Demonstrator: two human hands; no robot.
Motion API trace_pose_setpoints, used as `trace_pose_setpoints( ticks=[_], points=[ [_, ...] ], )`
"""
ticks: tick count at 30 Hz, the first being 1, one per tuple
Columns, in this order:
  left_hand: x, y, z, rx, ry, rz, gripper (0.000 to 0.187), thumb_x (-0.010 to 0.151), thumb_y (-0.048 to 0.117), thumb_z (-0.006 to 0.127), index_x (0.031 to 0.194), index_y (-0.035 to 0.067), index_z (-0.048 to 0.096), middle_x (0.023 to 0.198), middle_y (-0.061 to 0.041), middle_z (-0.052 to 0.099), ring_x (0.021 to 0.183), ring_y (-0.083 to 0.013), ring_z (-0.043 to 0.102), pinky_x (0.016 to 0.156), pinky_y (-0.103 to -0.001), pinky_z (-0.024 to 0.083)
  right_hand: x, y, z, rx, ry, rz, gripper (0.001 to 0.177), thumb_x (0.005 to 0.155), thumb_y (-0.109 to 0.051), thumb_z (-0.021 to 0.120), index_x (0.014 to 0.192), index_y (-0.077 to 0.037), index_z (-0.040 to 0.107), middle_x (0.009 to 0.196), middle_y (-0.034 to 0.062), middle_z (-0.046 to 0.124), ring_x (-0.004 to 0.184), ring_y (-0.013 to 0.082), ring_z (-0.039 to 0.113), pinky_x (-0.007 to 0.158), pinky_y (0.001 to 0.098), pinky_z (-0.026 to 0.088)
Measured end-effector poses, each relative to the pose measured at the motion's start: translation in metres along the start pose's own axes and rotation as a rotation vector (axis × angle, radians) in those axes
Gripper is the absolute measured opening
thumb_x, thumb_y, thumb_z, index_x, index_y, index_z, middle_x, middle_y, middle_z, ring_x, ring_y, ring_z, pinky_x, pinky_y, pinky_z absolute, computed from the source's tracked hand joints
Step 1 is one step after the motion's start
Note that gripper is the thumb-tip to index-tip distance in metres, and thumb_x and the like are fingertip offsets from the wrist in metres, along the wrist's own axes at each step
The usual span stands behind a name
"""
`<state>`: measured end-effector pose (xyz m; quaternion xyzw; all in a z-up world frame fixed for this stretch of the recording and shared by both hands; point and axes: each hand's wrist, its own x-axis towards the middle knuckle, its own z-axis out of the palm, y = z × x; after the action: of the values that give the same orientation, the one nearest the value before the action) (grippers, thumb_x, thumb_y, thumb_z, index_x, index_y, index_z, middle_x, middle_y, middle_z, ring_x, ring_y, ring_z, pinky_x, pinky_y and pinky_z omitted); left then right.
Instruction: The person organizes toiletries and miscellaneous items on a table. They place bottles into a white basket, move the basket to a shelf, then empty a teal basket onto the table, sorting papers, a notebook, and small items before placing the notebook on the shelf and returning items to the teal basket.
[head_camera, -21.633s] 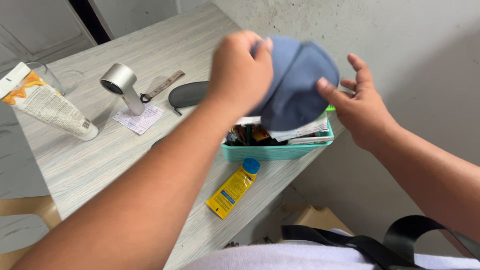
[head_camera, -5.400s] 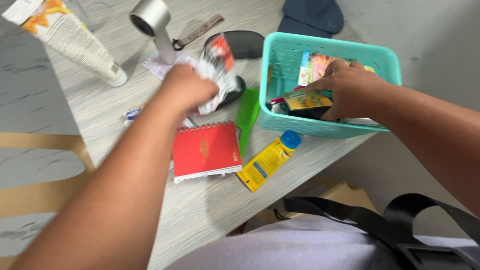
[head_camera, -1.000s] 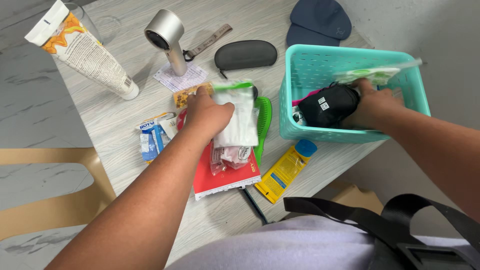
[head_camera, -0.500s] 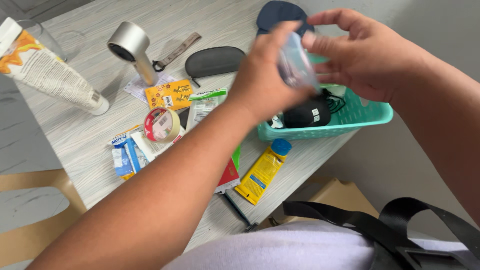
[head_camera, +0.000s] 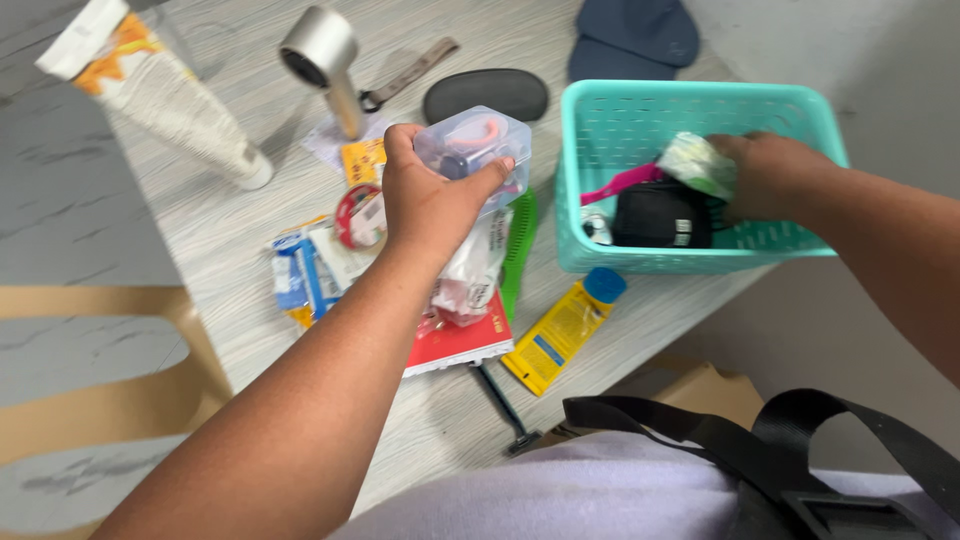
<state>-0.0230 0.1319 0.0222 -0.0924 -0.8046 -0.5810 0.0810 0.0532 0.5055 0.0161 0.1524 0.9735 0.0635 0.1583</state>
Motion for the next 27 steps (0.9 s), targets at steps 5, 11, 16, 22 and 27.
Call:
trace_pose_setpoints(
  ticks=[5, 11, 16, 22, 27],
  points=[
    [-0.008, -0.020, -0.023, 0.105, 0.100, -0.023, 0.086, 0.063, 0.034, 0.098, 0.121, 0.005, 0.042, 0.116, -0.018, 0.068, 0.104, -0.0279, 0.071, 0.090, -0.039, 0.056, 0.007, -0.017, -0.010, -0.130, -0.205, 0.097, 0.093, 0.075, -0.032, 0.091, 0.156, -0.027, 0.046, 0.134, 0.0120, 0.070, 0.124, 0.0343, 0.068, 0.100, 0.0486, 0.059],
    [-0.022, -0.035, -0.048, 0.186, 0.058, -0.094, 0.090, 0.061, 0.031, 0.098, 0.126, 0.007, 0.041, 0.122, -0.019, 0.065, 0.111, -0.0297, 0.067, 0.095, -0.040, 0.054, 0.010, -0.028, -0.002, -0.313, -0.077, 0.047, 0.069, 0.076, -0.040, 0.089, 0.136, -0.020, 0.062, 0.125, 0.0098, 0.074, 0.120, 0.0330, 0.066, 0.093, 0.0461, 0.060],
    [-0.021, -0.039, -0.060, 0.191, 0.163, -0.040, 0.082, 0.064, 0.029, 0.097, 0.123, 0.007, 0.044, 0.120, -0.017, 0.066, 0.109, -0.0283, 0.070, 0.095, -0.039, 0.056, 0.011, -0.019, 0.001, -0.210, -0.034, 0.087, 0.060, 0.079, -0.028, 0.085, 0.135, -0.022, 0.066, 0.119, 0.0109, 0.077, 0.110, 0.0321, 0.074, 0.087, 0.0468, 0.061],
    [-0.021, -0.047, -0.073, 0.239, 0.286, -0.103, 0.076, 0.071, 0.030, 0.095, 0.119, 0.003, 0.044, 0.120, -0.019, 0.062, 0.111, -0.0308, 0.066, 0.096, -0.041, 0.053, 0.012, -0.001, -0.019, -0.154, 0.126, 0.202, 0.056, 0.073, -0.022, 0.087, 0.126, -0.016, 0.073, 0.101, 0.0141, 0.080, 0.093, 0.0335, 0.078, 0.077, 0.0491, 0.063],
    [-0.014, -0.058, -0.072, 0.258, 0.274, -0.186, 0.080, 0.073, 0.034, 0.093, 0.124, 0.002, 0.040, 0.125, -0.021, 0.055, 0.114, -0.0338, 0.061, 0.098, -0.042, 0.050, 0.006, 0.012, -0.052, 0.082, 0.263, 0.204, 0.056, 0.070, -0.016, 0.085, 0.124, -0.013, 0.072, 0.099, 0.0143, 0.080, 0.091, 0.0333, 0.078, 0.076, 0.0472, 0.063]
  ],
)
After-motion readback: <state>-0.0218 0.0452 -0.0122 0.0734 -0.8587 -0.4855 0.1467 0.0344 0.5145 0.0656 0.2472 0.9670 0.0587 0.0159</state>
